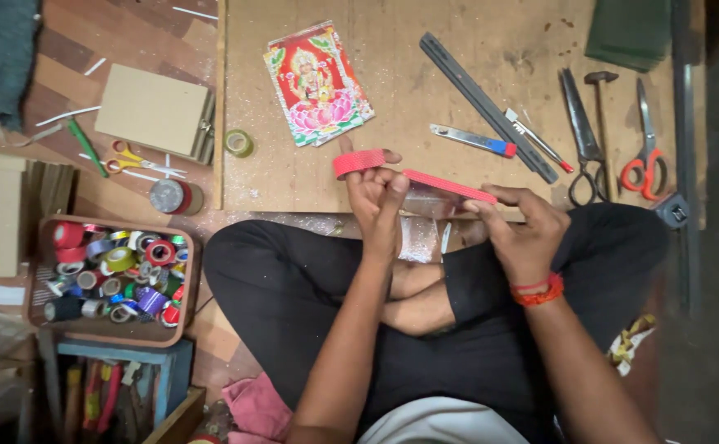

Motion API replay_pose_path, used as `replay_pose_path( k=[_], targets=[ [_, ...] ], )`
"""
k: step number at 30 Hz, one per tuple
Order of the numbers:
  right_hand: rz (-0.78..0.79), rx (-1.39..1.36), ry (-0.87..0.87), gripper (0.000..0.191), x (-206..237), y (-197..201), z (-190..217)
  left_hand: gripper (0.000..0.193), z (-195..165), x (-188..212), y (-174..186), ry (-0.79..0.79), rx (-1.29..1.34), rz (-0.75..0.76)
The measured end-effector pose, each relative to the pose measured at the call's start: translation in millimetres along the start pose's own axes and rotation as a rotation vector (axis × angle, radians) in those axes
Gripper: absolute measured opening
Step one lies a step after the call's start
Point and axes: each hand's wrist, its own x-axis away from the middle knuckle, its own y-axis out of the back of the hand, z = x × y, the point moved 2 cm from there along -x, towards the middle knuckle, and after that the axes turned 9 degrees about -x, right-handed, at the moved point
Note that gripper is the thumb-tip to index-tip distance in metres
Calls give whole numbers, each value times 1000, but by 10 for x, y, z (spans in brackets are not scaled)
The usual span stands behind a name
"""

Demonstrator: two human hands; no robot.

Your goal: The person sits cross-legged on the floor and applies red patterned decorative tape around the edges of small printed religious picture cards, pressing the tape down and trimming the excess with a utility knife, finishing one card and setting it on a stack.

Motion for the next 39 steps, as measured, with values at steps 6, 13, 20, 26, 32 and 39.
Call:
replay_pose_path(
  k=[6, 13, 20, 26, 32, 39],
  targets=[
    [319, -22, 169, 22, -281, 195, 287, 111, -326, 108, -90, -35, -125, 51],
    [638, -379, 197, 47, -387, 246, 660, 121, -628, 310, -366, -14, -162, 178],
    [485, -450, 106, 54, -258, 158, 878, 120, -927, 327, -410, -27, -194, 153],
    [340, -482, -148, 70, -52, -1, 508, 105, -1093, 89, -183, -34, 79, -93],
    [318, -566, -325, 31, 338, -673, 62, 84, -834, -313, 252, 83, 249, -395],
    [243, -1070, -700, 18, -583, -1193, -335, 46, -891, -817, 1200, 227, -258, -372]
  ],
)
